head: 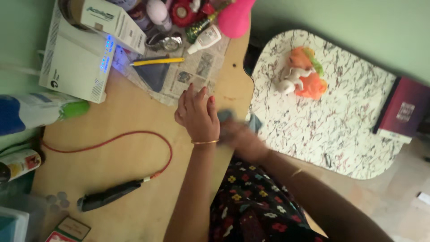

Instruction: The person wipes a cluttered tabletop and a small side table with a cloth, then rummages through a white plastic storage bin, picking up and moving various items such as a book, a box, and small containers. The person continues to wipe surfaces and rearrange items on the table.

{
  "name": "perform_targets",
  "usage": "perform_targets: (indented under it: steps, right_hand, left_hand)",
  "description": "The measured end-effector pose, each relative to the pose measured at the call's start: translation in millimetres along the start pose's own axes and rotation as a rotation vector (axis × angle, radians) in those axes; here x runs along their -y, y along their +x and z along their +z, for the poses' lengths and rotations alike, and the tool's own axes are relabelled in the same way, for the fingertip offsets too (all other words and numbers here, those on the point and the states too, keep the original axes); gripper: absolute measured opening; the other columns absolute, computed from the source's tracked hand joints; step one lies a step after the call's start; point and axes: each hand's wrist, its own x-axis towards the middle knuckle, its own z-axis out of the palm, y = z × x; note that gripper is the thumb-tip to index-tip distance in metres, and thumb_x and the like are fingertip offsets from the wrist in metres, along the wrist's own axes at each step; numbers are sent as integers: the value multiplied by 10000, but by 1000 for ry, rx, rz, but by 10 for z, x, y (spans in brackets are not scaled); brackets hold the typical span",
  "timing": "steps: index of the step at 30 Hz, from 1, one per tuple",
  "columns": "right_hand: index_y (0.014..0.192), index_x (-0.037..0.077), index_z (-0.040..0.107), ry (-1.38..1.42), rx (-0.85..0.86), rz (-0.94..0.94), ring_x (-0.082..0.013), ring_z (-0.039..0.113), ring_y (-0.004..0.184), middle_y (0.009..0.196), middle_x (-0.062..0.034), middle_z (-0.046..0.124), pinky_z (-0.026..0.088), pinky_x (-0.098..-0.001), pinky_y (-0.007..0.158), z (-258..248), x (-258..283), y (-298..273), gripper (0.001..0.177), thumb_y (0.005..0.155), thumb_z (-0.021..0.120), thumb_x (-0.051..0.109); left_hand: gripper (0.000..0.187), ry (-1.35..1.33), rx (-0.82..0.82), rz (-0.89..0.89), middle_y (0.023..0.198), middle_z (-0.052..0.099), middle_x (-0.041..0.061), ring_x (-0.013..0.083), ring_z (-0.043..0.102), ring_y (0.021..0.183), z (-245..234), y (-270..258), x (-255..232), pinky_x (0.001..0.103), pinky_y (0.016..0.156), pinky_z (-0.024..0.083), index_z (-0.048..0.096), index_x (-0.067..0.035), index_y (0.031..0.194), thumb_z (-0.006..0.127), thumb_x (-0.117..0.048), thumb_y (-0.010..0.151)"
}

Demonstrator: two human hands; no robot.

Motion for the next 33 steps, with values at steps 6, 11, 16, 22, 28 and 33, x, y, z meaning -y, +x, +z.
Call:
perform_targets:
  steps: [6, 11, 16, 22, 28, 33]
  right_hand:
    - [1299, 33, 663, 48, -531, 598, -354, 591, 1361, 1411, -154, 608, 462, -425, 1217, -464, -389, -75, 568, 818, 394, -103]
    - [1319, -11, 608, 33, -4, 397, -409, 519, 1313, 1451, -235, 530, 424, -479, 1101, -481, -208, 89, 454, 870, 537, -10]
    - [1343, 28, 610, -107, -519, 471, -434, 475, 1391, 1479, -245, 518, 398, -499, 1143, -716, -420, 286, 520, 825, 568, -3]
    - [1338, 64, 621, 18, -573, 478, -457, 523, 1345, 1438, -242, 547, 435, -492, 1133, -858, -793, 392, 506, 852, 564, -66]
    - [1362, 89, 613, 42, -908, 752, -388, 596, 1312, 1396, -166, 613, 481, -438, 1139, -847, -1532, -101, 510, 892, 508, -77]
    - [1376, 86, 615, -24, -825, 1011, -413, 560, 1276, 1395, -198, 587, 458, -454, 1076, -944, -2668, -927, 551, 848, 536, -53]
  left_hand:
    - [352, 0, 17, 75, 1475, 584, 77, 327, 511, 1377, 58, -192, -154, 533, 1070, 335, 608, -183, 1352, 577, -381, 1061]
    - [405, -124, 83, 79, 1483, 572, 126, 333, 529, 1360, 186, -317, -221, 533, 1055, 345, 587, -140, 1375, 561, -394, 1062]
    - [420, -166, 147, 85, 1486, 561, 150, 344, 537, 1347, 313, -296, -373, 530, 1061, 361, 579, -124, 1382, 561, -396, 1062]
    - [418, -209, 94, 135, 1468, 556, 175, 377, 544, 1310, 433, -140, -715, 538, 1053, 379, 572, -112, 1374, 591, -373, 1048]
    - [424, -350, 227, 245, 1457, 533, 199, 411, 537, 1301, 885, -45, -1140, 526, 1076, 440, 541, -80, 1355, 671, -281, 1005]
    - [745, -289, 428, 104, 1453, 500, 261, 460, 535, 1264, 1745, -124, -1348, 515, 1032, 446, 466, -32, 1419, 824, -245, 801]
